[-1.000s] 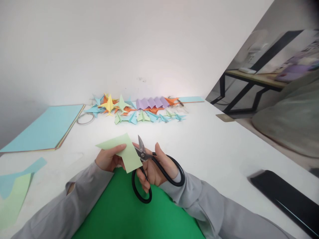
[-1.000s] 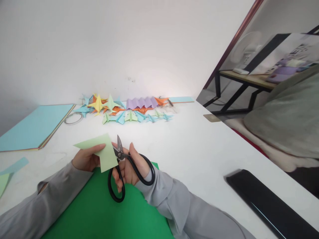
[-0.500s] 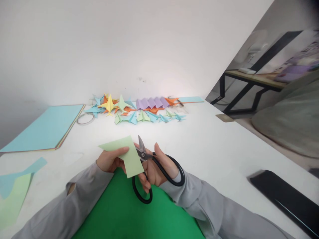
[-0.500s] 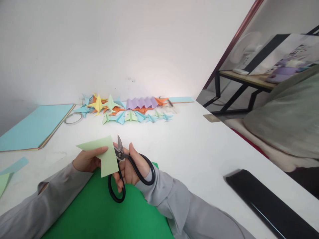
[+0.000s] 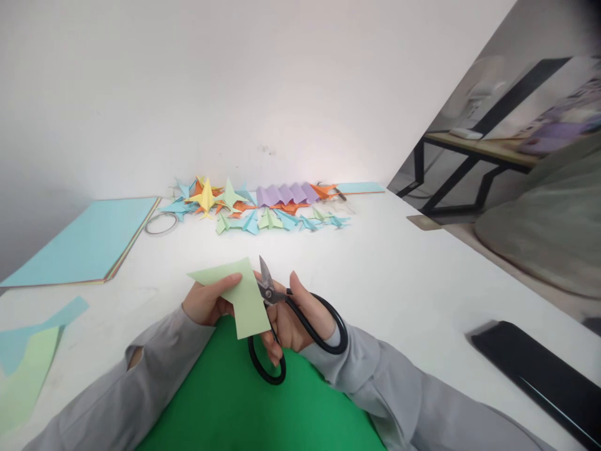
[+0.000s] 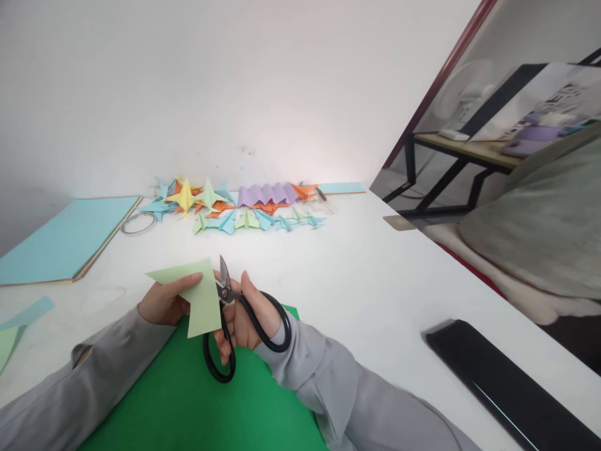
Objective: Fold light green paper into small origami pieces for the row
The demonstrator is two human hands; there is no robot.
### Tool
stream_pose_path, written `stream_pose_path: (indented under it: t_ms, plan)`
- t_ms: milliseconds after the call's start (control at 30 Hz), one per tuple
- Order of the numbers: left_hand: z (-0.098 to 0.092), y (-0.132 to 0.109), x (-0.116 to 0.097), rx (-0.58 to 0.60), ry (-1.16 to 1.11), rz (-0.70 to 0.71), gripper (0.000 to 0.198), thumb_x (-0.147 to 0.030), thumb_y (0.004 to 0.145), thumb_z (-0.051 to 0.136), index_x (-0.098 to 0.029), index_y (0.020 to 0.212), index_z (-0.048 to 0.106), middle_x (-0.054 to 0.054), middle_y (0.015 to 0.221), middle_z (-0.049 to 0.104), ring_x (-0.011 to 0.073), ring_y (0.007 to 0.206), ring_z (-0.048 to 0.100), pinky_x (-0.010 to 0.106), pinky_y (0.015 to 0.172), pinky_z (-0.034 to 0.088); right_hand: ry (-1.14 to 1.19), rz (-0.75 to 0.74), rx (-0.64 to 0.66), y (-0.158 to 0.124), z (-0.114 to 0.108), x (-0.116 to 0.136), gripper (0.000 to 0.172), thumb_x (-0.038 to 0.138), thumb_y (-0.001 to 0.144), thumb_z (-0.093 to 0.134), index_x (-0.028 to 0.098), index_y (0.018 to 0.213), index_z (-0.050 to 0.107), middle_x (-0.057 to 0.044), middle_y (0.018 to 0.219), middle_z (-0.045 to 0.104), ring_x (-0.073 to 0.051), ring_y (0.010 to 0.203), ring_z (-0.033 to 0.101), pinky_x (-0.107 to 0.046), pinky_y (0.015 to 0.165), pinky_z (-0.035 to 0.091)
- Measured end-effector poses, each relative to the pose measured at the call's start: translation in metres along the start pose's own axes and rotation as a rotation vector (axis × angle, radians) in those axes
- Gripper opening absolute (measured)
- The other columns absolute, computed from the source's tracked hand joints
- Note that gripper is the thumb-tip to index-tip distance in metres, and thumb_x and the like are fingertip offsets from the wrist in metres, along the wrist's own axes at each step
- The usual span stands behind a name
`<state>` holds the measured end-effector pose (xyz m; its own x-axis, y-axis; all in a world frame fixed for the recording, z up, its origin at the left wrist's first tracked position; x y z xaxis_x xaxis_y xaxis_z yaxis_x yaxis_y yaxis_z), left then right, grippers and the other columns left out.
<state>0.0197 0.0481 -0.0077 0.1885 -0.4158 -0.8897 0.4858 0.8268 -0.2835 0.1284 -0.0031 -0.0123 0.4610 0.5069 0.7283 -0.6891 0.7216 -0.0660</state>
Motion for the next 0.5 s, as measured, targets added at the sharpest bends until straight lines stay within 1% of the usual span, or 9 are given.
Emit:
stream_pose_path:
  t_ms: [133,367,500]
  plan:
    - [-0.0002,0.0002,0.0001,-0.035,0.005,0.004,0.034,-0.028,0.074,0.059,-0.009,0.101,0.064,0.011,0.076,0.070,0.0210,0.060,0.065,0.025,0.046,0.050,0.041,-0.034,0.016,0.0010,-0.0003,-0.0002,0.069,0.061,0.080,-0.009,0.026,0.137,0.008,0.000,0.057,0.058,-0.015,0.040,0.053,-0.026,0.042,0.038]
    - [0.0012,-0.0005,0.0004,-0.062,-0.003,0.008,0.036,-0.028,0.073,0.059,-0.009,0.103,0.064,0.011,0.075,0.070,0.0208,0.059,0.064,0.025,0.044,0.049,0.070,-0.064,0.049,0.0009,0.0005,0.0006,0.068,0.062,0.081,-0.005,0.027,0.136,0.012,-0.001,0.061,0.060,-0.015,0.042,0.054,-0.026,0.043,0.039]
    - [0.0022,-0.0009,-0.0004,-0.067,-0.017,0.024,0.037,-0.029,0.072,0.060,-0.008,0.103,0.063,0.011,0.076,0.070,0.0210,0.060,0.064,0.026,0.046,0.050,0.097,-0.068,0.041,0.0009,0.0001,0.0021,0.068,0.061,0.081,-0.006,0.026,0.137,0.009,-0.001,0.059,0.060,-0.015,0.042,0.055,-0.025,0.042,0.039]
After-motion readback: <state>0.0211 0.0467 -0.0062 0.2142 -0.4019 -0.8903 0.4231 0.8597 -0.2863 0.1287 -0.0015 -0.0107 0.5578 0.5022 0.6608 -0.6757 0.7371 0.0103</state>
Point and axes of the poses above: each hand's wrist, its own y-axis towards the middle knuckle, its own z-axis out of the palm, x = y × z, the point moved 5 cm from there along y, towards the middle knuckle
